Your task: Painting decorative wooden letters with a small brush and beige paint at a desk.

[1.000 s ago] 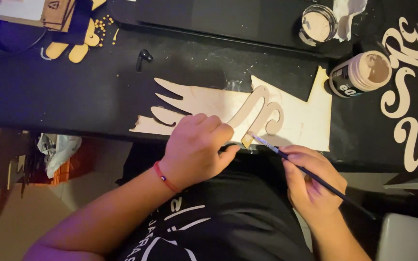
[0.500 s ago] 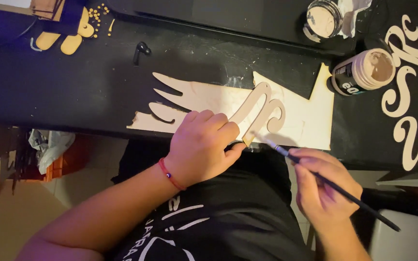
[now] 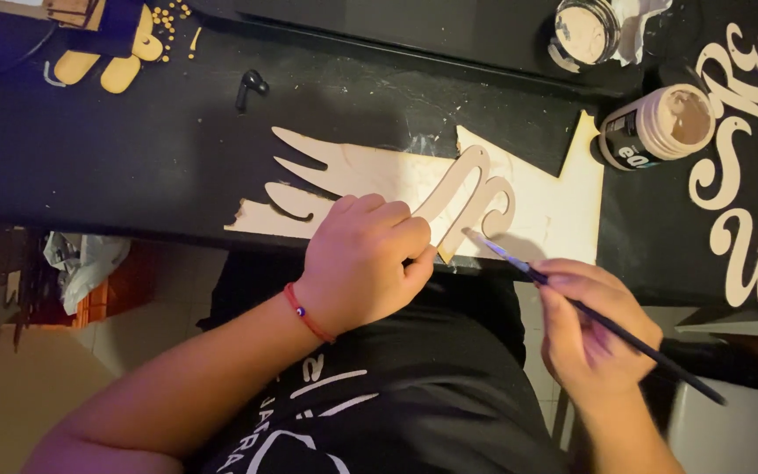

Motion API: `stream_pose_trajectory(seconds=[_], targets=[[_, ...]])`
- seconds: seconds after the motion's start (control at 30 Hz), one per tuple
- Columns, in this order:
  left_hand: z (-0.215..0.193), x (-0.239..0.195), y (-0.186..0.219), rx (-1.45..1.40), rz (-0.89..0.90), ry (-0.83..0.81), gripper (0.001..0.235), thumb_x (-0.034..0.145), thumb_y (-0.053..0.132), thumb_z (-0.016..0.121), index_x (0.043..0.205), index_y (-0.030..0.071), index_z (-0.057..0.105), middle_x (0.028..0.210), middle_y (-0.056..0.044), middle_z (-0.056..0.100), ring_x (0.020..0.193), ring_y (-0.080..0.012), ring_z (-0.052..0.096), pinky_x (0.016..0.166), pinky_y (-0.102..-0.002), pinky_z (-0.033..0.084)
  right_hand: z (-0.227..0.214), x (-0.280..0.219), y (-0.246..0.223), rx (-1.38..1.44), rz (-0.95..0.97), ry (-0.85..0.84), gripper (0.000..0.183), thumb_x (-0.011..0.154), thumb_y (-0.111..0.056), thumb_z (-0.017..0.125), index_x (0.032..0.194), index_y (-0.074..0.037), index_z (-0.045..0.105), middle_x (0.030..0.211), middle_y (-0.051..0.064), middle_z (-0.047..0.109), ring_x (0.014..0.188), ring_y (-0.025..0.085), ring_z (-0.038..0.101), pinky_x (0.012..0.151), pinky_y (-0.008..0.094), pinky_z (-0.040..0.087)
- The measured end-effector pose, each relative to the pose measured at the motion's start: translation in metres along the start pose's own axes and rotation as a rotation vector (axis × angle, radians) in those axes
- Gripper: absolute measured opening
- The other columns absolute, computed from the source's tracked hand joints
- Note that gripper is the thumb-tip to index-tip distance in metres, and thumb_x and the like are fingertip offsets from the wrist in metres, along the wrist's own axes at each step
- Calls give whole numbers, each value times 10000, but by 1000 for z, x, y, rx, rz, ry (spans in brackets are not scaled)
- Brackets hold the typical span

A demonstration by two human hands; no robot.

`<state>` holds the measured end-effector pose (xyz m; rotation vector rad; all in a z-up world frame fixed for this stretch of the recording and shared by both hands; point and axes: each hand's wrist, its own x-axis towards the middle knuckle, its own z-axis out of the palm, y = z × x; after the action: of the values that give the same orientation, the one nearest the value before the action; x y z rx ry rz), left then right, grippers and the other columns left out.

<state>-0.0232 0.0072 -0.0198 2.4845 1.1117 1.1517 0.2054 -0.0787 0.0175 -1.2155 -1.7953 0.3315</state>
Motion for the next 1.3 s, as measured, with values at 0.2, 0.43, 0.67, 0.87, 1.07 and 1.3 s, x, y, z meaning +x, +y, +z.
stream_pose_trajectory(seconds=[0.2,0.43,0.67,0.87,1.07,1.3], targets=[[1,1,-1,-29,-9,-1,334,767,80,690,600,125,405,579,-19,358,527,-234,343,517,-368,276,3,8,-15,-68,-10,-137,30,909,22,607,908,50,598,980,263,690,879,318,725,823,343,604],[3,-2,-1,-12,-6,0,379,771,80,695,580,132,371,567,-8,311,526,-209,299,510,-348,253,-6,0,0,51,24,-40,28,925,79,567,945,67,552,965,289,665,911,343,733,880,364,635],[1,1,-1,1,-4,8,320,761,97,686,582,123,423,573,-27,360,526,-243,364,510,-375,288,3,6,-19,-79,16,-159,43,913,0,603,906,40,615,994,238,698,903,308,726,853,354,603],[0,0,0,-13,-15,17,348,760,55,652,556,127,379,564,-15,310,533,-210,310,515,-346,258,1,1,-6,83,87,7,8,905,91,565,901,87,572,905,289,663,880,358,735,833,378,649],[-1,-1,-2,-5,1,22,289,718,41,641,561,121,413,569,-17,342,533,-228,331,509,-360,258,9,8,-2,32,3,-106,51,907,39,615,942,76,613,961,258,693,895,289,741,843,293,627],[-5,-4,-3,-48,46,60,249,684,8,585,569,137,406,585,-6,308,560,-215,299,539,-346,256,5,6,-9,63,124,-70,47,914,39,593,919,86,589,948,291,678,884,346,737,856,374,624]])
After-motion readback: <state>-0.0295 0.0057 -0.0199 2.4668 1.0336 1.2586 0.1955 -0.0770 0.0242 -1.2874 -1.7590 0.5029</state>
